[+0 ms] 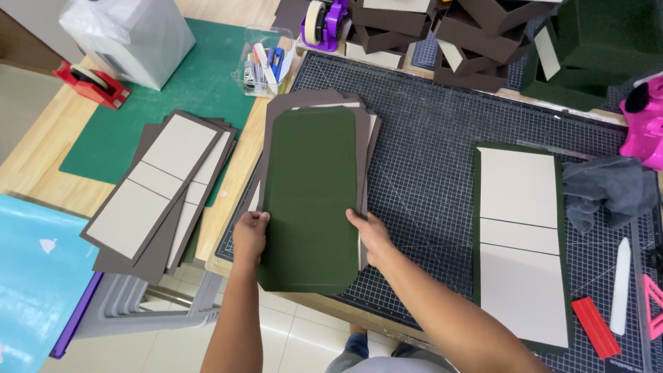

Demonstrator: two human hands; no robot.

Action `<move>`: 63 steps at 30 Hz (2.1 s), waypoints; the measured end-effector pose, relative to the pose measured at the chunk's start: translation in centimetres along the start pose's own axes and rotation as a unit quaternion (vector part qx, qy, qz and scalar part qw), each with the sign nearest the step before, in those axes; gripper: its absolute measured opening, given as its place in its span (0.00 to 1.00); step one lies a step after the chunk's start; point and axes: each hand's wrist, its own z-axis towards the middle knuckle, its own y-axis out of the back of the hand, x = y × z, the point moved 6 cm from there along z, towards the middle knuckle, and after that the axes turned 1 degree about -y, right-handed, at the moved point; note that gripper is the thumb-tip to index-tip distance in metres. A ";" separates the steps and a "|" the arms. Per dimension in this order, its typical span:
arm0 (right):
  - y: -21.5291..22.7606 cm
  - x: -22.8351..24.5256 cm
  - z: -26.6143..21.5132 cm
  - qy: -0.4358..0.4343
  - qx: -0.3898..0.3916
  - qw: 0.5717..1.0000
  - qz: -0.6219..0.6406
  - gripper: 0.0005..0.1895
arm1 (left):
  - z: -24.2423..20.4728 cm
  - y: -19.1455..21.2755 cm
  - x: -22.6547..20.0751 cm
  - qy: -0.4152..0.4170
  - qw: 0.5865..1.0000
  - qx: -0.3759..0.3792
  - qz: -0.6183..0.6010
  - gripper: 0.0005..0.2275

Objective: The person assembles cardboard components by applying adhesive with a roller, folding edges by hand, and smoothing surfaces with a scraper tool.

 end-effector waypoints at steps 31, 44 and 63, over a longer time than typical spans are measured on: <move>3.1 5.5 -2.8 0.000 0.021 0.995 -0.093 0.42 | -1.8 -0.3 -3.2 0.007 1.000 0.003 0.025 0.13; 6.6 6.7 -3.9 -0.030 0.055 0.998 0.006 0.46 | -8.1 -5.0 -5.0 0.022 0.997 0.046 -0.051 0.14; 17.9 10.4 -4.2 0.035 0.014 0.998 -0.049 0.36 | 1.2 3.5 1.5 -0.055 0.992 -0.006 0.116 0.14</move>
